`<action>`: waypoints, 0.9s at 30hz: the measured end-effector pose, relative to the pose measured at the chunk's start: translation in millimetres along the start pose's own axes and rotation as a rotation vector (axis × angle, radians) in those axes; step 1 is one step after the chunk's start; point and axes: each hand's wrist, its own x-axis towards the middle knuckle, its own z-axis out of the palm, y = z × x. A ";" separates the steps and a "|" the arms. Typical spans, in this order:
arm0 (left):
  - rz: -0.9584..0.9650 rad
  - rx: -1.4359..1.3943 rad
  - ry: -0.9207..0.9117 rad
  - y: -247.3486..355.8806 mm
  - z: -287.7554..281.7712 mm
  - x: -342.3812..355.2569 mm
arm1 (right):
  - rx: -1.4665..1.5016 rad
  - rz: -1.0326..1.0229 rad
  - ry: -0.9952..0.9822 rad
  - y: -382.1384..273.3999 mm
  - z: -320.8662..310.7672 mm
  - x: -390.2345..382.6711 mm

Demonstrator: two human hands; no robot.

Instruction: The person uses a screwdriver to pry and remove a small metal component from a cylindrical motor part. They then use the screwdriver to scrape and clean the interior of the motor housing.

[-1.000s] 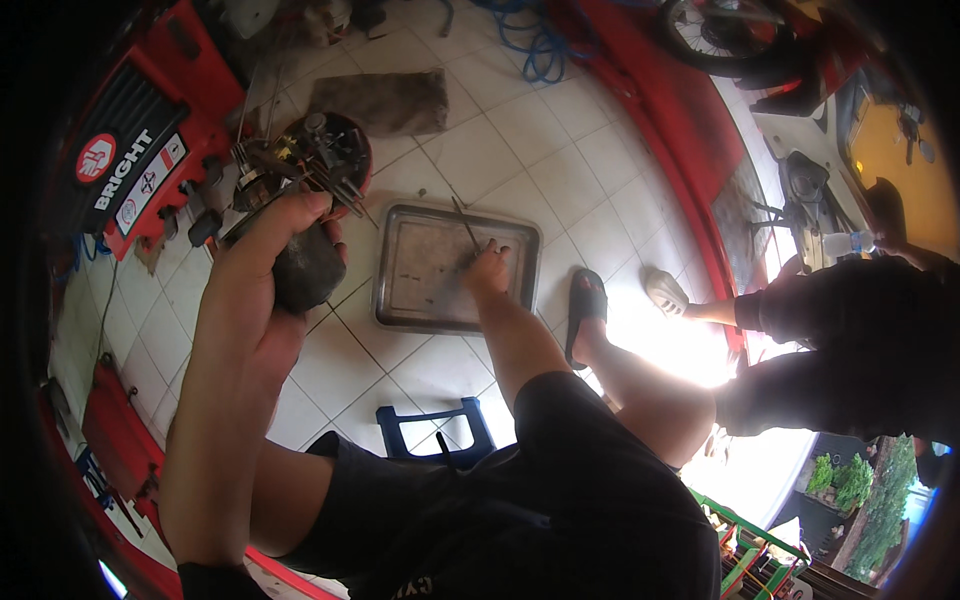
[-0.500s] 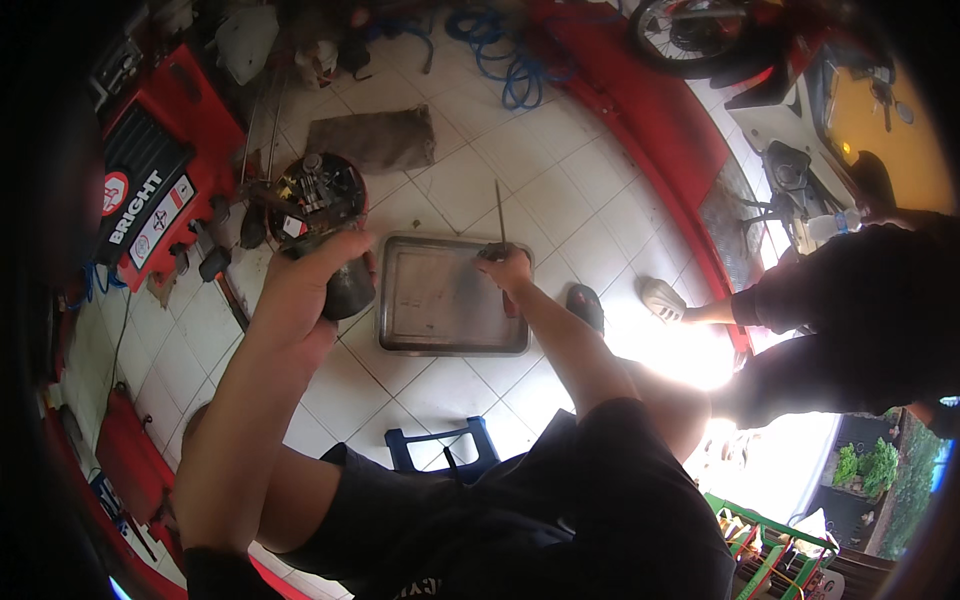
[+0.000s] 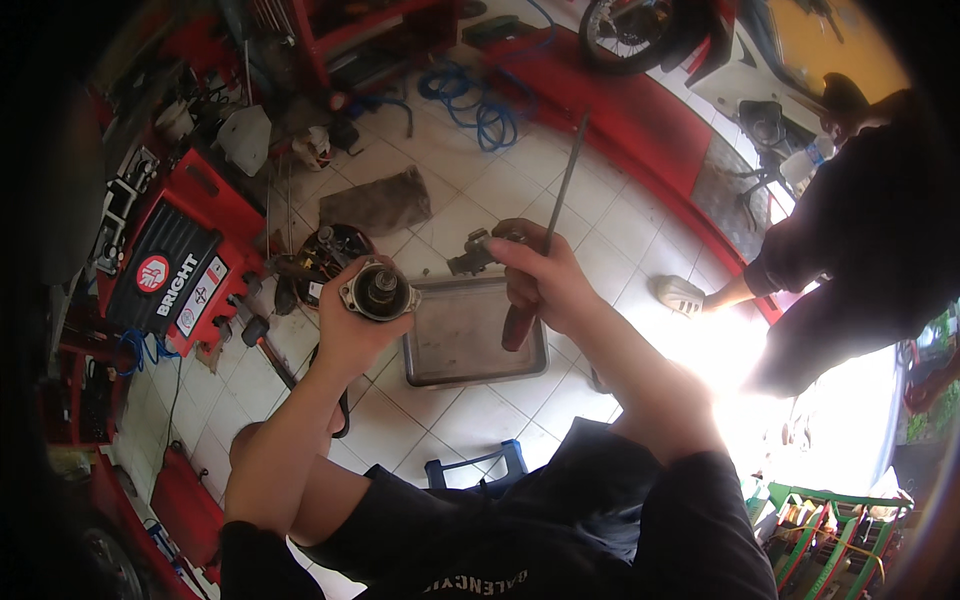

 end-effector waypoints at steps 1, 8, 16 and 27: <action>0.004 0.024 -0.044 0.2 3.5 -1.6 | -0.055 -0.003 0.025 3.6 1.7 -0.1; 0.111 0.026 -0.243 2.5 18.9 -4.2 | -0.893 -0.125 0.215 42.2 -21.2 14.0; 0.141 -0.172 -0.396 0.1 15.1 -8.8 | -1.401 0.555 0.331 229.8 -133.4 35.6; 0.076 -0.311 -0.299 10.3 6.9 -6.7 | -1.500 0.651 0.405 321.7 -153.7 35.0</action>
